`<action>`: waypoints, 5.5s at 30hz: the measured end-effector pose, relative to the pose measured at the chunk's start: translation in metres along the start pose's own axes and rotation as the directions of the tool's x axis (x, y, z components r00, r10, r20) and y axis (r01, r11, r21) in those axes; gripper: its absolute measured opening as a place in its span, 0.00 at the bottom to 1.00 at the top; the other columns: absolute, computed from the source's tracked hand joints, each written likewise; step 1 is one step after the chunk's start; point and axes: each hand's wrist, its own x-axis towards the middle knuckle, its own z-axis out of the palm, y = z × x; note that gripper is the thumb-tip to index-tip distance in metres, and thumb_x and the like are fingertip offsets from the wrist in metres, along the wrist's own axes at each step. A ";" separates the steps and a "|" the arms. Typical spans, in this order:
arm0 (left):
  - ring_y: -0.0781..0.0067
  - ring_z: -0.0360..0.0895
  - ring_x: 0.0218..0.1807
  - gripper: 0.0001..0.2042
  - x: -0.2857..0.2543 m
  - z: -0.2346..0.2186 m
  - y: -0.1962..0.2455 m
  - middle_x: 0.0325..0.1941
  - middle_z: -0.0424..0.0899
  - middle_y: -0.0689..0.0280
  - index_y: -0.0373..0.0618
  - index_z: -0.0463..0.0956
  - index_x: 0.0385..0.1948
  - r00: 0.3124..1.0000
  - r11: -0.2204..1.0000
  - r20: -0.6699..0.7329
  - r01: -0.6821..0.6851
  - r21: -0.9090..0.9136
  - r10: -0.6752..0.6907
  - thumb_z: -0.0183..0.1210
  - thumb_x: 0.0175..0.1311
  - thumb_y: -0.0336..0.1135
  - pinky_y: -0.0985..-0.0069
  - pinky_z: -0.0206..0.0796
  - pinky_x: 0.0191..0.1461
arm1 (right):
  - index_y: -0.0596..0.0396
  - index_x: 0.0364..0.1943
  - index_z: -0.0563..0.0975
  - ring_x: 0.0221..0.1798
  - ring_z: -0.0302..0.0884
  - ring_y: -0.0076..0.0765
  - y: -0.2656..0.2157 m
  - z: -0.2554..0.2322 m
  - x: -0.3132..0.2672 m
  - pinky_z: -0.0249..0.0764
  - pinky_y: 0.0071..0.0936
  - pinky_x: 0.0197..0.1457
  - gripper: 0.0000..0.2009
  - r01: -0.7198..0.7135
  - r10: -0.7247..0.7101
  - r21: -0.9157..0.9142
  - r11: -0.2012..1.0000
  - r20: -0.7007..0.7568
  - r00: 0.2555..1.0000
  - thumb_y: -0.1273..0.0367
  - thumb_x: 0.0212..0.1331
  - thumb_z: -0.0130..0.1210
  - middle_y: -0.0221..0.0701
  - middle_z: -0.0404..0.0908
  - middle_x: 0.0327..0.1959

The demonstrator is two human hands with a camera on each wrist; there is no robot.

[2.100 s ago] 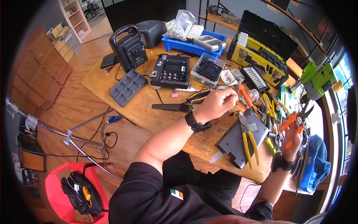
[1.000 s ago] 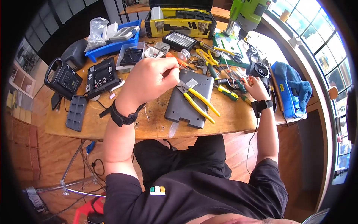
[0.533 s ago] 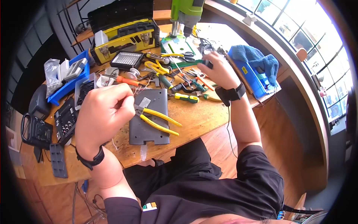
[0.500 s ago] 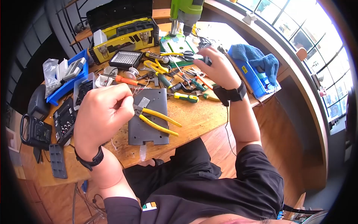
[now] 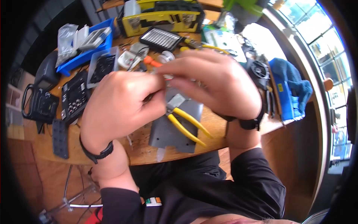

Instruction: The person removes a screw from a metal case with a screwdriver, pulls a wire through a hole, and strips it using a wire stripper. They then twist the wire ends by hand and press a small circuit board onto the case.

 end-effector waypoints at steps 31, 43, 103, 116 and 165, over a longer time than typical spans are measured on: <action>0.79 0.72 0.25 0.05 0.005 -0.001 0.008 0.25 0.78 0.65 0.35 0.79 0.29 0.977 0.996 -0.196 0.089 -0.004 -0.088 0.58 0.64 0.26 0.80 0.62 0.30 | 0.60 0.34 0.79 0.33 0.79 0.34 0.025 -0.029 -0.014 0.75 0.27 0.39 0.03 -0.231 0.212 -0.120 0.965 -0.155 0.965 0.79 0.58 0.61 0.33 0.79 0.31; 0.81 0.72 0.33 0.09 0.014 0.017 0.009 0.33 0.81 0.67 0.33 0.82 0.39 0.946 0.998 -0.318 0.051 -0.034 -0.060 0.55 0.75 0.29 0.82 0.64 0.39 | 0.61 0.34 0.81 0.31 0.80 0.32 0.019 -0.014 -0.010 0.75 0.28 0.37 0.04 -0.199 0.193 -0.051 0.979 -0.101 0.976 0.77 0.57 0.65 0.32 0.79 0.30; 0.67 0.77 0.30 0.04 0.009 0.007 0.005 0.32 0.80 0.61 0.37 0.81 0.38 0.969 0.998 -0.246 -0.009 0.054 0.022 0.61 0.72 0.28 0.74 0.69 0.36 | 0.60 0.39 0.85 0.34 0.84 0.32 0.024 -0.024 -0.011 0.78 0.26 0.40 0.05 -0.120 0.116 -0.026 0.992 -0.136 0.984 0.76 0.59 0.66 0.33 0.87 0.34; 0.83 0.75 0.40 0.09 0.010 0.008 0.003 0.39 0.84 0.67 0.34 0.81 0.41 0.947 0.992 -0.298 0.114 -0.048 -0.123 0.58 0.76 0.32 0.82 0.67 0.47 | 0.59 0.40 0.84 0.36 0.85 0.29 0.021 -0.028 -0.013 0.77 0.24 0.42 0.04 -0.230 0.214 -0.062 0.971 -0.197 0.957 0.74 0.63 0.65 0.32 0.88 0.35; 0.84 0.49 0.21 0.15 -0.001 -0.020 -0.019 0.24 0.56 0.76 0.43 0.80 0.50 0.797 0.602 -0.603 -0.497 -0.625 0.033 0.47 0.84 0.42 0.81 0.43 0.25 | 0.56 0.39 0.82 0.36 0.84 0.52 0.085 -0.012 -0.023 0.78 0.40 0.41 0.10 -0.408 0.376 -0.240 0.881 -0.168 0.911 0.63 0.68 0.59 0.42 0.84 0.30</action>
